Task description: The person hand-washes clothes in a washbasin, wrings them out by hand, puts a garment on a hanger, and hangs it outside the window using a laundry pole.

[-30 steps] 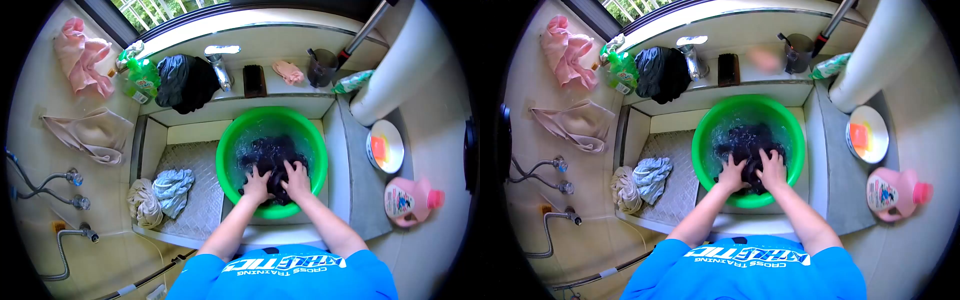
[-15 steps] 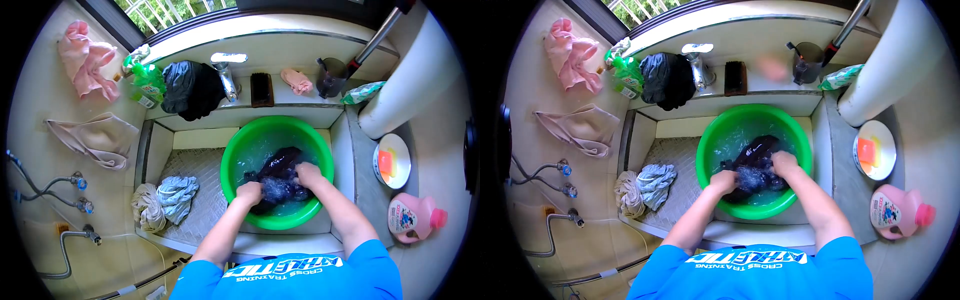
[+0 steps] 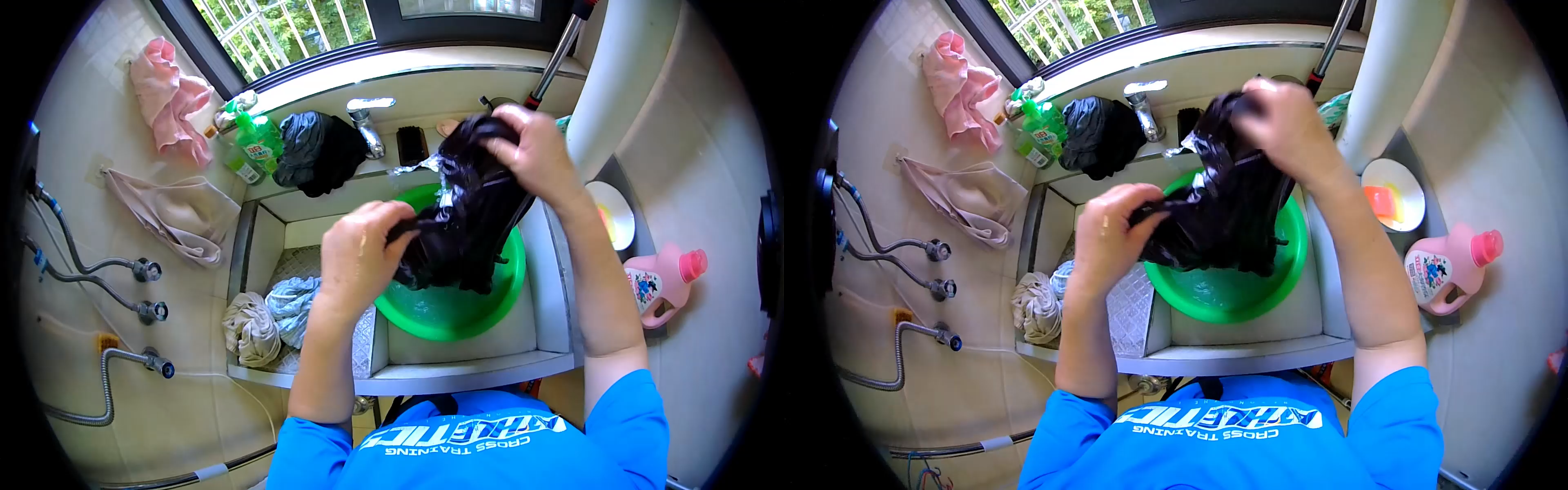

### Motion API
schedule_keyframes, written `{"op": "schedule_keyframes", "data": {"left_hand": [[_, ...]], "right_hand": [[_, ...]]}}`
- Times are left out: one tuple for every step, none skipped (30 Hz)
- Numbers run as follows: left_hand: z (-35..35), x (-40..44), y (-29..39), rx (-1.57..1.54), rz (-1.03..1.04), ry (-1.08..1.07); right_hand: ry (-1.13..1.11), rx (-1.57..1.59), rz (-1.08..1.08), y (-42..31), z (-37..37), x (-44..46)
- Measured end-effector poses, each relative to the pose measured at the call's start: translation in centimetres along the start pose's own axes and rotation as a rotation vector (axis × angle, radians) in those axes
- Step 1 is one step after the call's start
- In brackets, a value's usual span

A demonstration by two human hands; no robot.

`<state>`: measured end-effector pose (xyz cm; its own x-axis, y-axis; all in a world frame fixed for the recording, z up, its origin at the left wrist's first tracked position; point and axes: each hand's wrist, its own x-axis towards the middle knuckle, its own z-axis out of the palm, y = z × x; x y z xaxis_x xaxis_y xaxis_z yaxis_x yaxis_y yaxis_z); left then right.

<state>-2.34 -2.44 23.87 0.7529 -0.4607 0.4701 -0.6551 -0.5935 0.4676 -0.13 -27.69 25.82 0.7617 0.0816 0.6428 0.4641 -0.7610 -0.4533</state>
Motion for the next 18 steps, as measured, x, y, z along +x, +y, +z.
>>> {"op": "schedule_keyframes", "data": {"left_hand": [[-0.4, 0.2, 0.0, -0.019, -0.009, 0.061], [-0.4, 0.3, -0.6, -0.055, 0.027, 0.142], [-0.1, 0.4, -1.4, -0.038, 0.033, 0.214], [0.4, 0.1, -2.2, -0.051, -0.006, 0.207], [1.1, -0.1, -3.2, -0.066, -0.041, 0.203], [2.1, -0.5, -4.3, -0.103, -0.045, 0.189], [3.2, -1.3, -5.5, -0.138, -0.05, 0.177], [4.4, -2.3, -6.9, -0.206, -0.112, 0.158], [6.1, -3.2, -8.6, -0.207, -0.162, 0.133], [8.2, -4.4, -10.7, -0.217, -0.201, 0.065], [10.4, -5.4, -11.8, -0.251, -0.303, 0.002], [13.0, -6.5, -12.8, -0.173, -0.304, -0.033], [15.9, -7.7, -14.2, -0.186, -0.32, -0.103], [18.5, -8.9, -14.4, -0.043, -0.283, -0.077], [20.2, -9.5, -14.0, -0.032, -0.409, -0.192], [21.3, -9.6, -12.8, 0.048, -0.486, -0.313], [21.4, -8.8, -11.0, 0.134, -0.582, -0.541], [22.6, -8.8, -10.9, 0.198, -0.568, -0.622]], "right_hand": [[0.056, -0.024, 0.037, -0.8, -0.8, 0.7], [0.136, 0.148, 0.094, -1.3, -1.2, 1.0], [0.224, 0.175, 0.083, -1.6, -1.3, 1.2], [0.235, 0.215, 0.163, -1.2, -0.6, 0.8], [0.249, 0.251, 0.239, -0.4, 0.4, 0.0], [0.203, 0.185, 0.166, 0.7, 1.5, -1.1], [0.156, 0.122, 0.091, 2.2, 2.8, -2.6], [0.063, 0.084, 0.162, 4.0, 3.9, -4.4], [-0.032, 0.048, 0.233, 6.0, 5.1, -6.5], [-0.117, 0.07, 0.358, 7.9, 6.7, -8.8], [-0.201, 0.091, 0.485, 9.6, 8.5, -11.2], [-0.196, 0.081, 0.492, 11.2, 11.0, -14.0], [-0.192, 0.072, 0.496, 12.2, 13.1, -16.4], [-0.317, 0.093, 0.535, 12.1, 14.7, -17.8], [-0.443, 0.114, 0.575, 11.7, 16.0, -18.9], [-0.544, 0.03, 0.598, 10.6, 16.9, -19.6], [-0.646, -0.056, 0.62, 9.6, 17.7, -19.7], [-0.747, -0.131, 0.669, 8.7, 18.4, -19.2]]}}
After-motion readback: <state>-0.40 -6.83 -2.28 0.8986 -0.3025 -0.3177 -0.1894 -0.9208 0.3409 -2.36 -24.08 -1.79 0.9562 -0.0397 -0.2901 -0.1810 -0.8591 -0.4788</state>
